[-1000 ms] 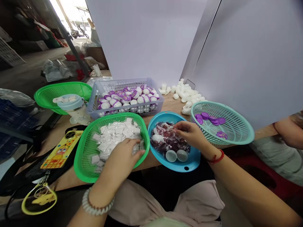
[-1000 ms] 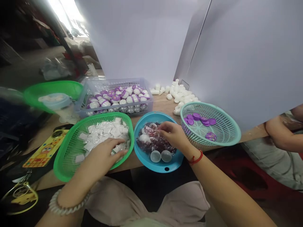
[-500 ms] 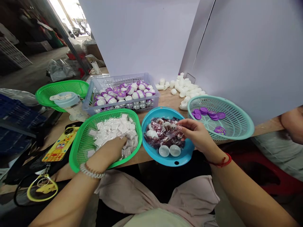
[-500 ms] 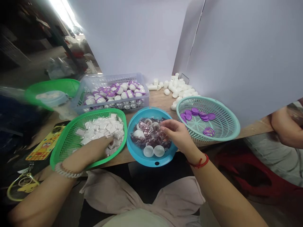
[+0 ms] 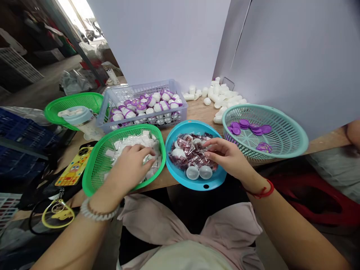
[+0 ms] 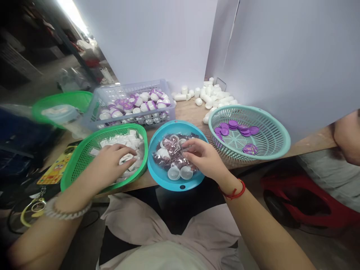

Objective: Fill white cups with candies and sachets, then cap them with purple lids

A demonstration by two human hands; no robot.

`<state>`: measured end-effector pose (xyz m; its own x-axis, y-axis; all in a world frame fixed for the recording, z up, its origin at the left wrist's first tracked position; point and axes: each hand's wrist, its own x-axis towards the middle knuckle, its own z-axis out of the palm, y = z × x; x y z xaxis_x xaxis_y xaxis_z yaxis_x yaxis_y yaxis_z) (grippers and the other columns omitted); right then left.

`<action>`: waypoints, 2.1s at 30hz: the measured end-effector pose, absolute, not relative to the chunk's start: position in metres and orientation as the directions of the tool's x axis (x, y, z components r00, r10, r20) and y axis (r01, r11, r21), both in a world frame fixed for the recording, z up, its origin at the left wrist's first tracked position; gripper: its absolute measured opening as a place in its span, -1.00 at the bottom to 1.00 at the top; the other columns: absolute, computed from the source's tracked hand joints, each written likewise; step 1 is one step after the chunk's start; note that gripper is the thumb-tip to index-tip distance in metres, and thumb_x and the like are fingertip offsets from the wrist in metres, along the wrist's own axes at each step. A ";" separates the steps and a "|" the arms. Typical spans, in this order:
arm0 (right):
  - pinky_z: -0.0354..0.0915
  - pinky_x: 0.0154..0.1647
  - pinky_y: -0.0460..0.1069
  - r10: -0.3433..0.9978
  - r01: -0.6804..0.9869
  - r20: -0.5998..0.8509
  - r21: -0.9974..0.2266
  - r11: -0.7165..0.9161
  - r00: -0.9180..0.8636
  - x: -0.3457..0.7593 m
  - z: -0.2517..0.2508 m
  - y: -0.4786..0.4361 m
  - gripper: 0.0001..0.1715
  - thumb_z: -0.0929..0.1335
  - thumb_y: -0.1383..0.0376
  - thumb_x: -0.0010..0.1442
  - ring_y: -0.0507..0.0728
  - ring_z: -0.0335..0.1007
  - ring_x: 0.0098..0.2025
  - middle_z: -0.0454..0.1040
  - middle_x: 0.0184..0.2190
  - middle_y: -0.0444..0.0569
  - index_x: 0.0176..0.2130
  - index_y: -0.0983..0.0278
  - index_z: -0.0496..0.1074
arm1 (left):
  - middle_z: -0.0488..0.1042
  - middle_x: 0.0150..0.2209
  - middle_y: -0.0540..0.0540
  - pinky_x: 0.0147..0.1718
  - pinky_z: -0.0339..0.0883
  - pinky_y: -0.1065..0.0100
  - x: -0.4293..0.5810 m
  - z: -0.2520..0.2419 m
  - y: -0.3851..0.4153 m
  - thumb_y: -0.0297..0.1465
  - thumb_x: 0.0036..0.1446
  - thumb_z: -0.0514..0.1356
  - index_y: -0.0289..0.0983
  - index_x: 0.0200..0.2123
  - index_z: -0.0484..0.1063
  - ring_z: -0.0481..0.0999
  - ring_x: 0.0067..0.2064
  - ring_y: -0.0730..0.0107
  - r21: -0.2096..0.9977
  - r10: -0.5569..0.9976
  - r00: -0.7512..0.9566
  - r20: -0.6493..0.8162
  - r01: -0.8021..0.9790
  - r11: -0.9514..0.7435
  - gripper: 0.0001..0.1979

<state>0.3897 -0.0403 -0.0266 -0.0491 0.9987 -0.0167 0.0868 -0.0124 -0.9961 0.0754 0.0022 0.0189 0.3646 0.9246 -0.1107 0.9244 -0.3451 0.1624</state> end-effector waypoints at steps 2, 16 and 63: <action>0.45 -0.60 -0.08 0.998 0.127 -0.009 -0.992 -0.002 -0.059 0.387 -0.026 -0.041 -0.62 0.54 0.11 0.17 0.07 0.43 -0.45 0.52 -0.38 -0.10 -0.07 0.22 0.54 | 0.64 -0.02 -0.22 0.17 0.34 0.03 0.104 0.023 -0.009 -0.24 0.37 0.17 -0.19 -0.07 0.64 0.54 0.10 -0.06 0.303 0.901 0.433 -0.024 0.862 -0.406 -0.73; 0.42 -0.63 -0.11 1.000 0.155 -0.005 -0.988 -0.005 0.000 0.392 -0.014 -0.054 -0.63 0.56 0.10 0.13 0.06 0.45 -0.47 0.54 -0.44 -0.12 -0.11 0.21 0.56 | 0.67 -0.36 -0.12 -0.10 0.46 0.12 0.194 0.002 -0.007 -0.41 0.11 0.37 -0.19 -0.42 0.55 0.68 -0.21 0.05 0.335 0.784 0.566 -0.254 0.812 -0.477 -0.91; 0.48 -0.12 0.12 0.709 0.754 -0.328 -0.016 0.657 -0.625 0.164 -0.010 0.057 -0.77 0.38 0.46 0.34 0.40 0.64 -0.01 0.68 -0.10 0.25 -0.07 0.37 0.64 | 0.61 -0.03 -0.08 0.01 0.51 0.40 0.006 -0.019 -0.108 -0.54 0.06 0.49 -0.15 -0.27 0.63 0.66 0.01 0.32 0.902 0.924 0.264 0.275 0.261 -0.343 -0.78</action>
<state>0.1635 0.0573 -0.0099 -0.6248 0.7087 -0.3276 0.7537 0.6571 -0.0160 0.0064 -0.1083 -0.0185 0.2639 0.9245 0.2752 0.2605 -0.3430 0.9025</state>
